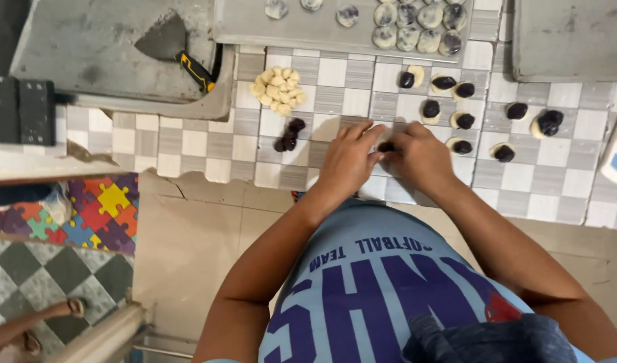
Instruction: Assembling small filled pastries by combining dough pieces with filling and arranging them on a baking tray.
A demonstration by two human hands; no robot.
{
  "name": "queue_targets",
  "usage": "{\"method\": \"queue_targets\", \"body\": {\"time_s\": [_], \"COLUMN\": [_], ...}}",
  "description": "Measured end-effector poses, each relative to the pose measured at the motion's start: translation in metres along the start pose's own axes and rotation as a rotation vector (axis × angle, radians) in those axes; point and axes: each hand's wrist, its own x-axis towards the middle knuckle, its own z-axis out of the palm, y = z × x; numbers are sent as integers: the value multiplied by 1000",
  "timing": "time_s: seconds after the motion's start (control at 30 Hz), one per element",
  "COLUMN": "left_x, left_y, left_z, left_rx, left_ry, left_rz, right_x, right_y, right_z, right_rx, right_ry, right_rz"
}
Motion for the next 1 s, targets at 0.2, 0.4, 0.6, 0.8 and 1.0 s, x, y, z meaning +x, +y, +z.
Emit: {"method": "queue_targets", "body": {"time_s": [0.2,0.4,0.6,0.8,1.0], "left_x": [2,0,-2,-22,-30], "left_y": [8,24,63,86,77], "left_z": [12,-9,-35,-57,-76], "left_rx": [-8,-397,-1096,-843,-732], "left_ry": [-145,77,328,470,554], "left_rz": [9,16,-210,-304,-235], "right_x": [9,-1,-1,-7,-18], "right_y": [24,30,8,-14,-40], "right_z": [24,-14,-49,-56,-84], "right_rx": [1,390,1108,1273,885], "right_ry": [171,314,199,255,450], "right_rz": [-495,-628,-552,-302,-493]}}
